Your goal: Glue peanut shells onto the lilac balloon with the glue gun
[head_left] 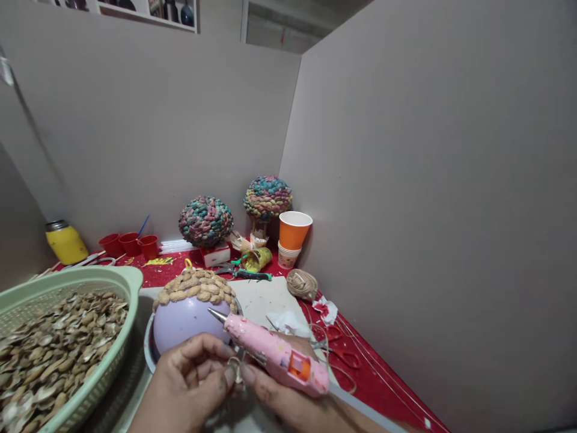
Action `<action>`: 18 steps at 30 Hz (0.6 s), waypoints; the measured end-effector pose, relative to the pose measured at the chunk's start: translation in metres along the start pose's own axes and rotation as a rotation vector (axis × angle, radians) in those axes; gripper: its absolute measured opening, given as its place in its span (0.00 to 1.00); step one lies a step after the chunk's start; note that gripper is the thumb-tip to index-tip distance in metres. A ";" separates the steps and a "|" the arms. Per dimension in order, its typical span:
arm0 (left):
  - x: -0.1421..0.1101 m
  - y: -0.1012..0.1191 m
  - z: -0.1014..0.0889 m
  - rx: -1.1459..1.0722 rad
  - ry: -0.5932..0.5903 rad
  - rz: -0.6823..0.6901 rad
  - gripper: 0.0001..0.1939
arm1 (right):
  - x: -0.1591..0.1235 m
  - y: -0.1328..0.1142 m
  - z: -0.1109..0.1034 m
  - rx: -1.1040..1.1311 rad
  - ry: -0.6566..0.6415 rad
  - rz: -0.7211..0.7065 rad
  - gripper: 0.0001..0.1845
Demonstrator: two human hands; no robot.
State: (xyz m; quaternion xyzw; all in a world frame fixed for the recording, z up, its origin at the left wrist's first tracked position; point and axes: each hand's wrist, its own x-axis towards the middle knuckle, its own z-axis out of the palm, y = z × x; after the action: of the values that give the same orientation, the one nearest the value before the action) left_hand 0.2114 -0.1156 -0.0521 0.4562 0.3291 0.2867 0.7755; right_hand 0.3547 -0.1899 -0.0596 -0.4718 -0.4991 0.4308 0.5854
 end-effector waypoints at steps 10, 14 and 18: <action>0.003 0.001 -0.006 -0.091 -0.163 -0.085 0.16 | -0.003 0.011 -0.007 -0.045 0.008 0.020 0.19; 0.002 0.005 -0.002 -0.135 -0.239 -0.116 0.14 | -0.007 0.023 -0.011 0.009 -0.044 0.131 0.30; 0.001 0.005 0.000 -0.167 -0.301 -0.128 0.13 | -0.007 0.027 -0.011 0.081 -0.143 0.225 0.32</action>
State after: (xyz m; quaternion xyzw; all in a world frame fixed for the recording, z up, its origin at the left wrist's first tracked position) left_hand 0.2110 -0.1130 -0.0474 0.4059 0.2126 0.1916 0.8679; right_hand 0.3642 -0.1928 -0.0882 -0.4689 -0.4656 0.5460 0.5149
